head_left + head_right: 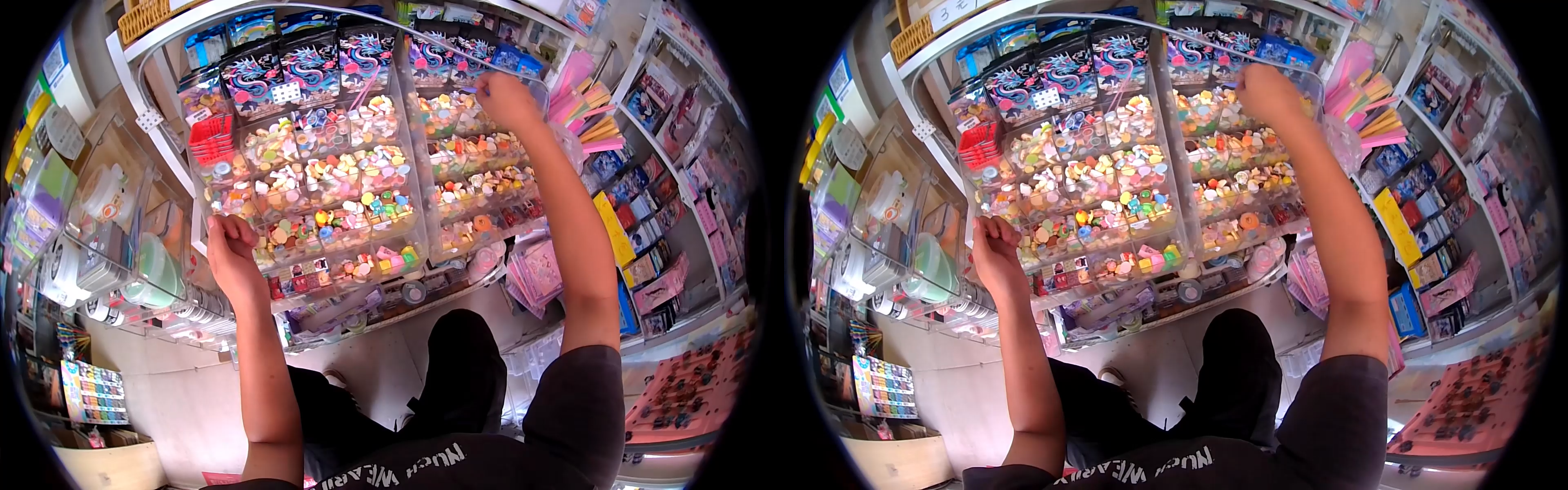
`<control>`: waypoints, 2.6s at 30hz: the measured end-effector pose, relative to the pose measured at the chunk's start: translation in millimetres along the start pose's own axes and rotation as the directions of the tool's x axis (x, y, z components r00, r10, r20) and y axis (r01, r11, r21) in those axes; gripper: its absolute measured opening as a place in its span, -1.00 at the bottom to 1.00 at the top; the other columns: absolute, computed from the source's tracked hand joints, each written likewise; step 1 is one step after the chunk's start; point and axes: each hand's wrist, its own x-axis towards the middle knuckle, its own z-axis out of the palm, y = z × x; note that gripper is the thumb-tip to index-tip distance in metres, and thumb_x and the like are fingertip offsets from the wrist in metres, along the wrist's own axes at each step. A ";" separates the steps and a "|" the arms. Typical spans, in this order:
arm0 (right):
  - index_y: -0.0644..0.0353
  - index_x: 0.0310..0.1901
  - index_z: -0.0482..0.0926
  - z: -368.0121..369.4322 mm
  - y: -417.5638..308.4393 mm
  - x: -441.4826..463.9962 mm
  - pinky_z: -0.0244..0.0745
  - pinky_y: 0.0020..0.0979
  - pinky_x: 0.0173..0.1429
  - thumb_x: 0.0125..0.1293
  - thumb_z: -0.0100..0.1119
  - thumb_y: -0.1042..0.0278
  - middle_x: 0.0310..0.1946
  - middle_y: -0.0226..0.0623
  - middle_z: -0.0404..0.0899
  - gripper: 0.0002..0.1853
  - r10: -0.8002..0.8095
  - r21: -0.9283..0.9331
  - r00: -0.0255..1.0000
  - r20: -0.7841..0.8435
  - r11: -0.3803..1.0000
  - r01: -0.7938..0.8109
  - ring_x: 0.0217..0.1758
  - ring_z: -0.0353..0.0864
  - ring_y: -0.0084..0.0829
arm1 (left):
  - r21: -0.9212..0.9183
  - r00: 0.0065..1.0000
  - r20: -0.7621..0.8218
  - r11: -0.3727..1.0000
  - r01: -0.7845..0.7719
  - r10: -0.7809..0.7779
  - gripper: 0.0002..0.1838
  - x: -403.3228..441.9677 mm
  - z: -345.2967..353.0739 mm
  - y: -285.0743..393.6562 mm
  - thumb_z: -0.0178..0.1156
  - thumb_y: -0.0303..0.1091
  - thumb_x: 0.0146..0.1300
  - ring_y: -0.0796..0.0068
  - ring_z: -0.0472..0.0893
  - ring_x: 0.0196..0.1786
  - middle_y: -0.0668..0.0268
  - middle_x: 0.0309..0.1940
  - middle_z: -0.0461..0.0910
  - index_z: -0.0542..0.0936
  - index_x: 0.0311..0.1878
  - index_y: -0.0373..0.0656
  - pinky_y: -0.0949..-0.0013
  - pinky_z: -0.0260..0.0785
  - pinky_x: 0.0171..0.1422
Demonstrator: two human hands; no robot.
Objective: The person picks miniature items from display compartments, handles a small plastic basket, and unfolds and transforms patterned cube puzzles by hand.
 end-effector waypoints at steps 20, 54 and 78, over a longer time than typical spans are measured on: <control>0.14 -0.10 0.69 -10.9 -14.1 -23.5 0.37 -0.23 0.27 0.15 0.15 0.52 -0.04 -0.35 0.60 -0.73 -0.508 -0.430 0.859 -0.070 0.792 0.433 0.20 0.52 -0.32 | 0.017 1.000 0.012 1.000 0.003 -0.004 -0.63 -2.6 1.3 0.6 -0.15 -0.14 0.63 0.52 0.21 -0.42 0.36 -0.52 0.26 0.25 -0.37 -0.10 0.39 0.12 -0.22; 0.05 -0.21 0.74 25.2 15.3 -24.9 0.50 -0.11 -0.03 0.25 0.31 0.30 -0.27 -0.26 0.70 -0.88 -0.004 0.150 0.923 -0.385 0.986 0.067 -0.11 0.66 -0.18 | -0.001 1.000 0.017 1.000 -0.003 0.003 -0.63 -2.7 -0.6 0.6 -0.14 -0.14 0.63 0.51 0.21 -0.41 0.34 -0.51 0.27 0.25 -0.36 -0.10 0.39 0.11 -0.23; 0.02 -0.12 0.74 9.7 -0.2 -2.6 0.62 -0.08 0.04 0.19 0.28 0.14 -0.25 -0.07 0.75 -0.73 0.256 0.034 0.942 -0.218 0.966 -0.255 -0.12 0.75 -0.04 | -0.019 1.000 0.014 0.999 0.026 -0.025 -0.64 -0.7 -8.3 -1.0 -0.15 -0.15 0.63 0.53 0.25 -0.41 0.35 -0.49 0.30 0.27 -0.35 -0.09 0.39 0.18 -0.21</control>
